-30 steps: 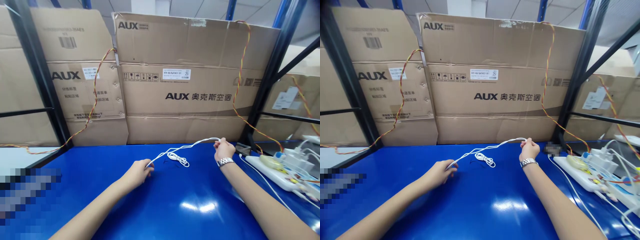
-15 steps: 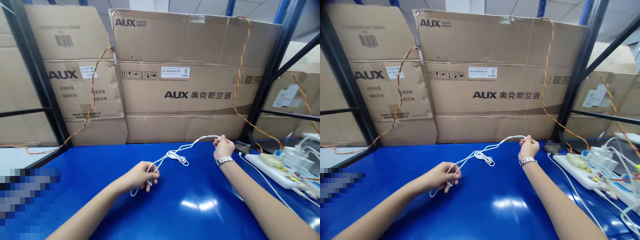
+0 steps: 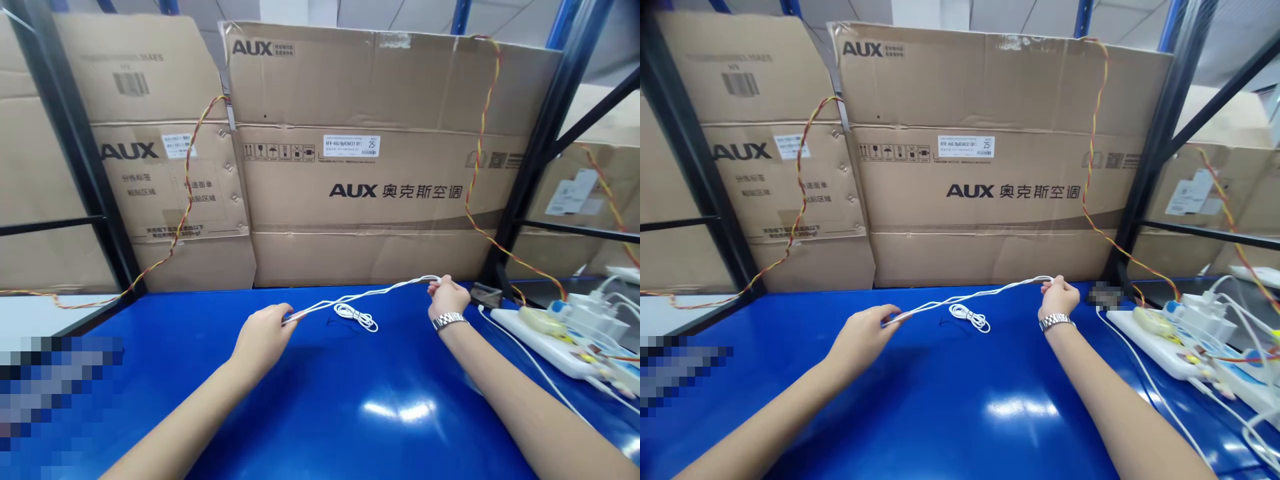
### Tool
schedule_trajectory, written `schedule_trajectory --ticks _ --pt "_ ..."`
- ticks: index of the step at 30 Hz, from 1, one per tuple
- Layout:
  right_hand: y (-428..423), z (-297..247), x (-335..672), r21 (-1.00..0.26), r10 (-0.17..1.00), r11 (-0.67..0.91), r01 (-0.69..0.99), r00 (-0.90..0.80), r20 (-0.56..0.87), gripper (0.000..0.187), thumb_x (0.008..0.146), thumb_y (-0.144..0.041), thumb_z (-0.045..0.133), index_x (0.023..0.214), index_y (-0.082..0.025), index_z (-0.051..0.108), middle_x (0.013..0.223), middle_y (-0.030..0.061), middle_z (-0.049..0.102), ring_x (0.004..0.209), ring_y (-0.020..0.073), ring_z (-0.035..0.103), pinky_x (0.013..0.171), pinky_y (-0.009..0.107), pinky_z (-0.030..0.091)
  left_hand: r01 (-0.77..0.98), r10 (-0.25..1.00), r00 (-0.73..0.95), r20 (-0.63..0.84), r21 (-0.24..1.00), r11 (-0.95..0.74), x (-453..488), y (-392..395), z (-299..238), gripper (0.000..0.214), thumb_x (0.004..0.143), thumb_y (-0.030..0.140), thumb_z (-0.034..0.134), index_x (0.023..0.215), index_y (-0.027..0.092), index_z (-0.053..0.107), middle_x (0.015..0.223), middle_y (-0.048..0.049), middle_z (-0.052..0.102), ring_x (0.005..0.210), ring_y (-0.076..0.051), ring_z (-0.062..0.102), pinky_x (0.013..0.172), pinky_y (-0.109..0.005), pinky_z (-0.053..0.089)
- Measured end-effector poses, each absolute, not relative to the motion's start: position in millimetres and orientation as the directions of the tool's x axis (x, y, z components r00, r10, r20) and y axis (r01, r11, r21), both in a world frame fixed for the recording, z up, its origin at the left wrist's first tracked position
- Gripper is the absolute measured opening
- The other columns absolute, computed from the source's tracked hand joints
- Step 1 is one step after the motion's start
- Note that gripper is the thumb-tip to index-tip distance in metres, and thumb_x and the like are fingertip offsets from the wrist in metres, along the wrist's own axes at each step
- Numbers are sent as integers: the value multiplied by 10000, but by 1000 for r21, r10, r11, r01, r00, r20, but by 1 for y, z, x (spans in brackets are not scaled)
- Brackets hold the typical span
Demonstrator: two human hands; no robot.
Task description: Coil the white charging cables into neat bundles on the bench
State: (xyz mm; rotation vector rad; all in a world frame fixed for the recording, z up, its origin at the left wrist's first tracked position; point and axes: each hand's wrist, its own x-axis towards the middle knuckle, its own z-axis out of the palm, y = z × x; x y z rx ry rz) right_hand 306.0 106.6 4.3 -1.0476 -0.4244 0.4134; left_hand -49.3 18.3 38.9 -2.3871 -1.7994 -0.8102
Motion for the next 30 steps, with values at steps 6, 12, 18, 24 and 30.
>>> schedule_trajectory --ticks 6,12,18,24,30 --pt "106 6 305 -913 515 379 -150 854 74 287 849 -298 483 1092 -146 503 1077 73 540 899 182 557 751 380 476 936 883 161 440 214 -278 -47 12 41 386 844 417 328 1081 208 549 927 -100 639 844 -233 585 683 -274 376" --pt "104 8 304 -920 500 368 -133 863 75 282 850 -302 482 1081 -142 508 1059 70 548 886 178 561 746 375 477 880 971 174 165 417 -229 -42 11 41 545 786 573 305 484 179 529 488 -37 544 459 -164 500 470 -240 298" --pt "105 9 310 -926 485 338 -167 874 20 288 850 -296 481 1100 -152 499 1094 75 532 912 186 551 761 385 473 443 968 229 103 874 -198 -36 7 51 470 668 580 512 465 194 336 417 81 234 382 -61 199 393 -207 127" --pt "101 11 298 -913 555 355 -202 831 32 298 847 -292 488 1109 -148 493 1101 76 528 921 190 550 765 390 471 88 964 37 262 960 -264 -44 13 52 467 674 460 584 491 206 236 458 92 193 401 -47 165 386 -200 137" --pt "84 22 264 -878 684 422 -226 715 144 125 836 -242 486 829 -125 530 690 -13 541 531 65 501 521 209 452 -130 872 -359 332 908 -399 -61 31 54 457 561 364 705 509 200 282 471 108 219 382 -26 191 367 -185 148"
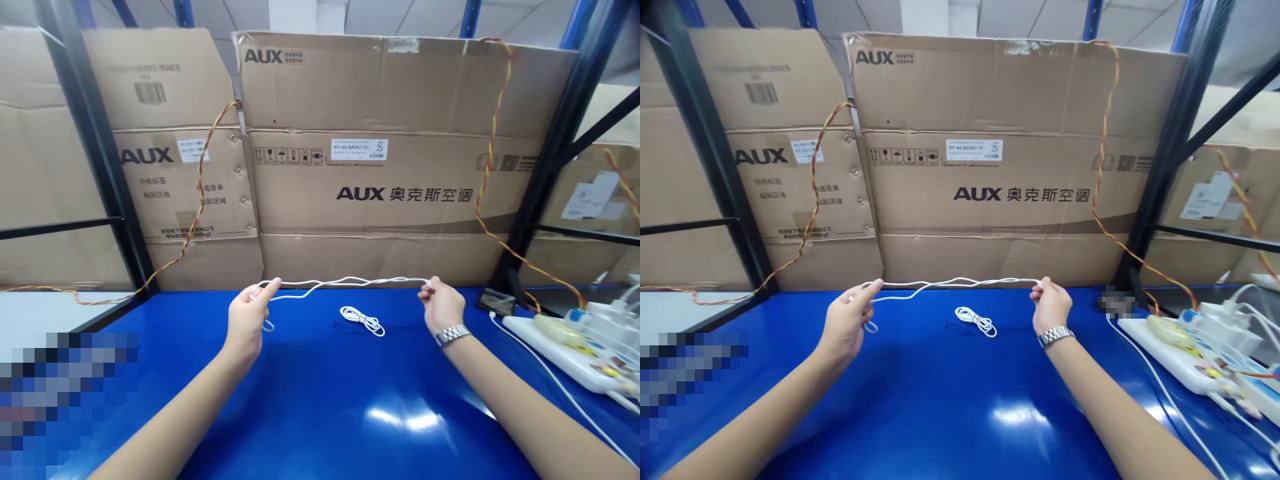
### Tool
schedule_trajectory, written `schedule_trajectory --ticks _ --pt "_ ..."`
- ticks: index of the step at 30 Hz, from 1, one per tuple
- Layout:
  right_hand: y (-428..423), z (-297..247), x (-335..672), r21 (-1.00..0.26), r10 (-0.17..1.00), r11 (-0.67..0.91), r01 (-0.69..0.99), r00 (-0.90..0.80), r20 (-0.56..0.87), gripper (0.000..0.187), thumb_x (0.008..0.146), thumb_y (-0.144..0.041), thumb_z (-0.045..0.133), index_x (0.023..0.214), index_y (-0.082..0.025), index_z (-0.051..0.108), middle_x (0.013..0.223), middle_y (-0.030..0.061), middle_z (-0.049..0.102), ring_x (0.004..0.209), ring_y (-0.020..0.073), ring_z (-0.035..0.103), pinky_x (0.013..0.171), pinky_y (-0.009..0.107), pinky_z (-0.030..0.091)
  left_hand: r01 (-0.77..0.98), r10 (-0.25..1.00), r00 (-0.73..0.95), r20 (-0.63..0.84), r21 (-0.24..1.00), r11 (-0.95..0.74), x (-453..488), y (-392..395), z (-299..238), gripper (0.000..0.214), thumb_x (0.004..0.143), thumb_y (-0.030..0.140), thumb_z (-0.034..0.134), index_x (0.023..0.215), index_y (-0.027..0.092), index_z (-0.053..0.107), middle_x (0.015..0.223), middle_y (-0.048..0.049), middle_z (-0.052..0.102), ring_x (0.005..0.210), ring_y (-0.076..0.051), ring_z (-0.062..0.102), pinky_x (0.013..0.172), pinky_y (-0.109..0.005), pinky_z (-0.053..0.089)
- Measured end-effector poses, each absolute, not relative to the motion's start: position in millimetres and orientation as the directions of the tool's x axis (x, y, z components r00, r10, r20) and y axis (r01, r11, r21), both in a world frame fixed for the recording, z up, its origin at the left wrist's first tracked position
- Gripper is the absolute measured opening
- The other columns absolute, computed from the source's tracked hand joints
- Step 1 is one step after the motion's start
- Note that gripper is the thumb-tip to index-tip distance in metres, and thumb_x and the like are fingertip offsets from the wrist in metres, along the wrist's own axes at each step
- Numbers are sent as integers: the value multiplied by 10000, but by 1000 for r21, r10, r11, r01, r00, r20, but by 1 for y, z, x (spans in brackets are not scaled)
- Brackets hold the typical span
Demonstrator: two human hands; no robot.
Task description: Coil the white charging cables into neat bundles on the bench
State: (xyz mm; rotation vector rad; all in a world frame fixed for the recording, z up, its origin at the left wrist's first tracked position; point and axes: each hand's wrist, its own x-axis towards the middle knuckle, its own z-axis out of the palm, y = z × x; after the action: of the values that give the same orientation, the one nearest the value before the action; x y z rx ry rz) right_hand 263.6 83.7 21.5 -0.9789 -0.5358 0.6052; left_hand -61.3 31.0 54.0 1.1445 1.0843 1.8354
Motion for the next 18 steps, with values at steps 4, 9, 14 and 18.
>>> schedule_trajectory --ticks 4,9,14,18 --pt "64 33 237 -891 849 389 -233 466 249 109 758 -225 552 693 -157 496 523 -69 462 415 36 403 429 162 378 -180 784 -545 296 873 -454 -79 44 54 394 580 398 677 535 190 346 475 112 262 365 -21 216 353 -178 159" --pt "35 51 225 -996 983 62 -67 -166 73 177 579 -195 704 588 -103 554 436 -27 504 347 53 388 392 212 374 -210 737 -619 273 846 -490 -85 48 50 318 566 374 688 558 172 442 465 107 367 375 -30 327 365 -174 246" --pt "27 51 237 -891 839 23 454 -493 -230 148 640 -272 633 653 -135 579 463 -26 546 378 75 430 400 193 355 -303 780 -564 270 811 -500 -76 48 51 214 576 285 698 621 152 537 596 46 559 611 -90 573 609 -202 466" --pt "38 42 244 -756 924 80 649 -333 -188 128 597 -215 645 530 -151 557 423 -15 540 378 101 456 407 207 357 -397 869 -423 256 810 -432 -64 40 55 199 610 268 687 678 133 557 680 -20 624 725 -161 639 717 -292 503"
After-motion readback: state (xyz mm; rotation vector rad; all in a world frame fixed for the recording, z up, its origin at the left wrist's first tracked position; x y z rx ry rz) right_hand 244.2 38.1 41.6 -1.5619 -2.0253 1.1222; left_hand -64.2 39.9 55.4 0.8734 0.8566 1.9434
